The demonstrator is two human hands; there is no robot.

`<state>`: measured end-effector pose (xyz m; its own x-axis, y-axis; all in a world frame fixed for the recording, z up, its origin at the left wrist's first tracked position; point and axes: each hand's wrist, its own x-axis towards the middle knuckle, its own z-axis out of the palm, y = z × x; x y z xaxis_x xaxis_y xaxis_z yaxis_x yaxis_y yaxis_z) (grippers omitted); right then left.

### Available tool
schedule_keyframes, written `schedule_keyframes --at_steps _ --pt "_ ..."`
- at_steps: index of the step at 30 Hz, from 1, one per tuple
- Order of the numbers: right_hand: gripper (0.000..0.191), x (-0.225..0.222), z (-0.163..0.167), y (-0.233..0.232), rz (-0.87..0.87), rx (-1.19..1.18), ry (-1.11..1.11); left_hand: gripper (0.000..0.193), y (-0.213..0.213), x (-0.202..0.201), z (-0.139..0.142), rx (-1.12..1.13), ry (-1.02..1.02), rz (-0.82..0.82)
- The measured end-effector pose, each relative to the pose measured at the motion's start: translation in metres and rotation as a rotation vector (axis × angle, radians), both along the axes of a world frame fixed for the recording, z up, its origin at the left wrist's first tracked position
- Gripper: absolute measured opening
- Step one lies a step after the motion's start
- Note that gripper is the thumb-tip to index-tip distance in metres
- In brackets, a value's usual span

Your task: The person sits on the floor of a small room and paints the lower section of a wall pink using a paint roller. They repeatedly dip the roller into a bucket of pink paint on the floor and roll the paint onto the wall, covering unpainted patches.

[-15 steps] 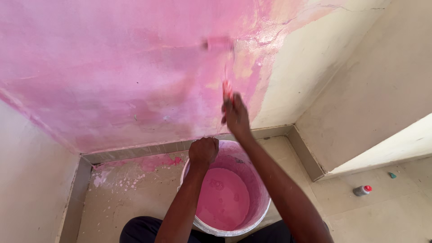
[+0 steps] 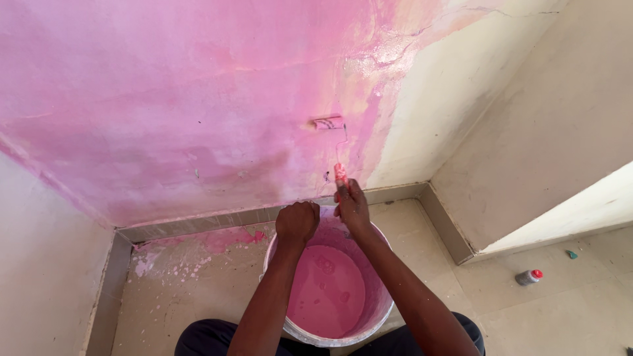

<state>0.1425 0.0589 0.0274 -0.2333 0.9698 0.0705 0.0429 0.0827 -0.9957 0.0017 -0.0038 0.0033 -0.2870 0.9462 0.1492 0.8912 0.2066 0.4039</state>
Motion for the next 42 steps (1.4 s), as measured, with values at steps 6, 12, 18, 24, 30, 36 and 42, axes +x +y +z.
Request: schedule_keyframes --at_steps 6,12,18,24,30,36,42 --pt "0.034 0.013 0.072 0.047 -0.015 -0.108 0.392 0.057 0.001 -0.001 -0.001 -0.010 0.023 0.006" --pt "0.048 0.037 0.166 0.064 -0.016 0.248 0.070 0.057 0.002 -0.001 -0.001 0.032 0.017 -0.002" --pt "0.046 0.058 0.090 0.051 0.046 0.171 -0.149 0.056 -0.001 -0.001 -0.003 0.071 0.019 0.005" --pt "0.046 0.097 0.011 0.038 0.025 0.145 -0.637 0.054 0.000 -0.004 -0.006 0.103 0.014 0.001" --pt "0.044 0.093 -0.031 0.019 -0.030 0.094 -0.699 0.054 -0.004 -0.005 -0.005 0.114 0.037 0.012" --pt "0.042 0.073 -0.053 0.008 -0.049 0.131 -0.426 0.056 -0.009 -0.007 -0.001 0.093 0.054 0.010" --pt "0.035 0.068 -0.016 0.039 0.022 0.171 -0.226 0.055 -0.012 -0.009 0.003 0.077 0.069 0.016"
